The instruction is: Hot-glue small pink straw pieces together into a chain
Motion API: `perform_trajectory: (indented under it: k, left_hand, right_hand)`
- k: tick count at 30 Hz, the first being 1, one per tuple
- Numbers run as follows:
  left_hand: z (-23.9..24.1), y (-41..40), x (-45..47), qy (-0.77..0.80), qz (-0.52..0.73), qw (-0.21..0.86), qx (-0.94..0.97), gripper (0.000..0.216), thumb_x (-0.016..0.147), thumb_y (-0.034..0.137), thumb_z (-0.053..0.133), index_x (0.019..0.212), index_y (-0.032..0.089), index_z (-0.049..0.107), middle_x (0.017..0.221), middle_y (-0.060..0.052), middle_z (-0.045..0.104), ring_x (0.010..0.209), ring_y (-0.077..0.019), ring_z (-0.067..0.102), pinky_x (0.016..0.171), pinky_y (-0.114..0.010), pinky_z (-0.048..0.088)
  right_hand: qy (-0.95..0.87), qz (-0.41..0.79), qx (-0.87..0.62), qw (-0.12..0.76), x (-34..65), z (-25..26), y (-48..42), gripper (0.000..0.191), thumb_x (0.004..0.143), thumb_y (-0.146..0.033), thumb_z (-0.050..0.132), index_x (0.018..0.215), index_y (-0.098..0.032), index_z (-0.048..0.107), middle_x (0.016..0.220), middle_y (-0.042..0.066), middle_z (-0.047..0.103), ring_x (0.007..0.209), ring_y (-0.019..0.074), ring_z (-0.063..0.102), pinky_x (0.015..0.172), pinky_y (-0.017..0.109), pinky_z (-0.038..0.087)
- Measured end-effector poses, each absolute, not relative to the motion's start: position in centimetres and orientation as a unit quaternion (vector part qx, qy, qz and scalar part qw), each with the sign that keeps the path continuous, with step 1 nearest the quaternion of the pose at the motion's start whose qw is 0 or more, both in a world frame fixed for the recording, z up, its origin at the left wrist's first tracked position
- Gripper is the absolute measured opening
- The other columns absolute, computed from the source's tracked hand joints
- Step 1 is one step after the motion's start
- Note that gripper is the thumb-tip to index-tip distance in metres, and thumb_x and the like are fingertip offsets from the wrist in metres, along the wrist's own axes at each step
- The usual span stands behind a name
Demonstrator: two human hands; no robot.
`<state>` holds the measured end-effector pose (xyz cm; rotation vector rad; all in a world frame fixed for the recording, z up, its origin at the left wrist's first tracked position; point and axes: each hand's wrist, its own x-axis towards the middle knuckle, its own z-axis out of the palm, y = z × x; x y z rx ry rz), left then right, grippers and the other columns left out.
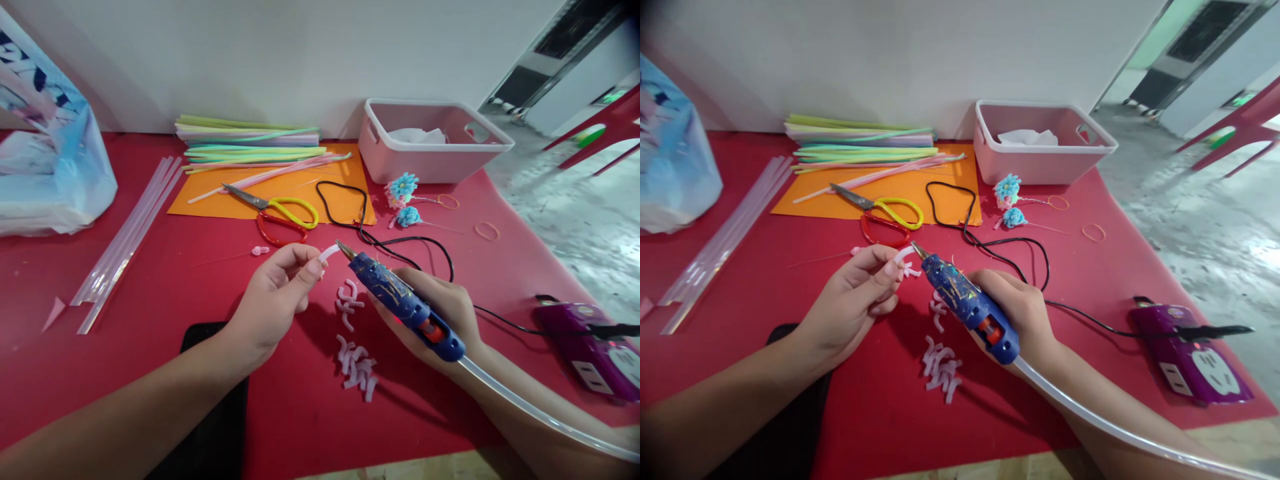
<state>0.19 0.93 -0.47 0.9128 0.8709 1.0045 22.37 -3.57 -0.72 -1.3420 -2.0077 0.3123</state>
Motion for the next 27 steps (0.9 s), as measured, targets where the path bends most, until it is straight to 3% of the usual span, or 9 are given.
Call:
perform_trajectory:
  k: [17,27]
  left_hand:
    - [-0.24,0.96,0.13,0.409,0.459,0.683,0.394,0.016,0.082,0.031,0.077,0.081,0.019,0.067,0.07,0.005,0.053,0.049,-0.0037,0.034,0.045,-0.016,0.029]
    - [-0.26,0.9,0.19,0.401,0.454,0.681,0.412,0.015,0.086,0.03,0.074,0.079,0.019,0.066,0.068,0.006,0.049,0.051,-0.0053,0.029,0.046,-0.017,0.028]
  right_hand:
    - [-0.78,0.124,-0.51,0.34,22.34,-0.6,-3.7,0.014,0.083,-0.022,0.066,0.094,-0.024,0.058,0.071,-0.002,0.06,0.056,0.013,0.053,0.054,0.025,0.043]
    - [-0.788,0.113,-0.5,0.341,22.28,-0.61,-3.55,0.012,0.086,-0.022,0.067,0.094,-0.024,0.059,0.071,-0.002,0.062,0.056,0.0122,0.054,0.053,0.024,0.041]
